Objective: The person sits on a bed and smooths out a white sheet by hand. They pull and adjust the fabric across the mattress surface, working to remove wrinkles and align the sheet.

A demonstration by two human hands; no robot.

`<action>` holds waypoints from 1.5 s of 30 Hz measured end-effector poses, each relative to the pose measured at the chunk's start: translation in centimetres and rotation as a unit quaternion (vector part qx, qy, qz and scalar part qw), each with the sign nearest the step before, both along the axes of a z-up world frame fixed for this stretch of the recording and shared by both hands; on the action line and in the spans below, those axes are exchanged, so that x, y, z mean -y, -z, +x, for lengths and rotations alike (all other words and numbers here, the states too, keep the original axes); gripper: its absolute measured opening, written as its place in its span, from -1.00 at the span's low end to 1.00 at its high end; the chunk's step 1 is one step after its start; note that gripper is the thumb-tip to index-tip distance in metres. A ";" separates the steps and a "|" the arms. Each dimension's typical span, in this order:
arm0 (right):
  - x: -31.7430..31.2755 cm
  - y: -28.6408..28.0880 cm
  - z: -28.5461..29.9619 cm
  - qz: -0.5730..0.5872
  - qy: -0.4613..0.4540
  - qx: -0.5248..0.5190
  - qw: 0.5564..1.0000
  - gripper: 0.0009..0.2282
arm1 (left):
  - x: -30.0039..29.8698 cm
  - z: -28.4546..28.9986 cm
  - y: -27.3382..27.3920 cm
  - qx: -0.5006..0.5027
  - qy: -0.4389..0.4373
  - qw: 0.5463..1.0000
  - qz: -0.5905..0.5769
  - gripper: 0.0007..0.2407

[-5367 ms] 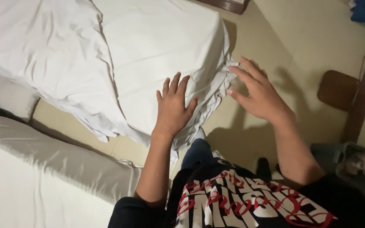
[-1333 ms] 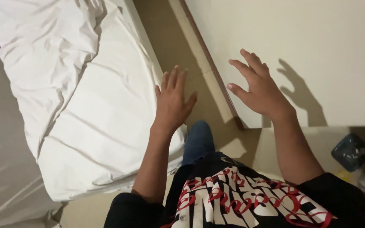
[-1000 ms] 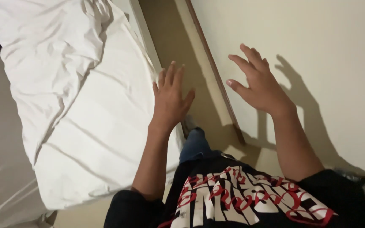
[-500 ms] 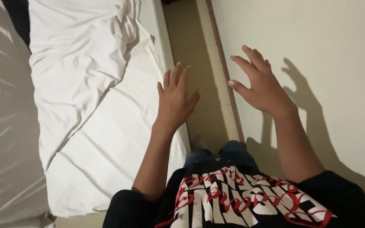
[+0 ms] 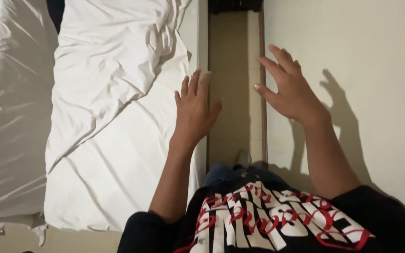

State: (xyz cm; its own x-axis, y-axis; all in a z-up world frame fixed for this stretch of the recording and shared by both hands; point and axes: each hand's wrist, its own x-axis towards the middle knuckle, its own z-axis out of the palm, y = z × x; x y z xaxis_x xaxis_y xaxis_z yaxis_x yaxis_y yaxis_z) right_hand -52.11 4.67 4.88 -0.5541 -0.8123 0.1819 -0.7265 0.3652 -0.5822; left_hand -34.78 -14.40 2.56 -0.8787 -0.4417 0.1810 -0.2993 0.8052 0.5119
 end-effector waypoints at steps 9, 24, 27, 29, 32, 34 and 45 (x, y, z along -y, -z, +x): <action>3.5 -0.4 -4.3 0.000 -0.025 0.019 1.000 -0.48 | 1.8 -4.1 2.4 0.001 -0.030 1.000 0.007 -0.39; 15.2 -0.2 -12.2 0.029 -0.027 0.004 0.999 -0.46 | 13.8 -12.4 1.4 -0.005 -0.028 1.000 0.013 -0.42; 18.0 0.3 -13.7 0.006 -0.044 -0.006 0.999 -0.47 | 16.6 -13.2 1.7 -0.023 -0.030 0.999 -0.008 -0.42; 19.8 0.2 -14.2 0.010 -0.048 0.002 0.999 -0.47 | 18.2 -13.4 1.9 -0.028 -0.036 0.999 -0.002 -0.43; 22.2 -0.3 -15.2 0.021 -0.054 0.027 0.998 -0.46 | 19.9 -13.8 1.5 -0.017 -0.059 0.998 0.008 -0.43; 23.9 -0.4 -16.0 0.028 -0.064 0.046 0.997 -0.45 | 21.0 -14.0 1.6 0.002 -0.083 0.996 0.011 -0.44; 29.6 -0.1 -20.7 0.033 -0.171 0.037 0.984 -0.47 | 22.1 -15.0 1.8 0.002 -0.194 0.981 0.003 -0.43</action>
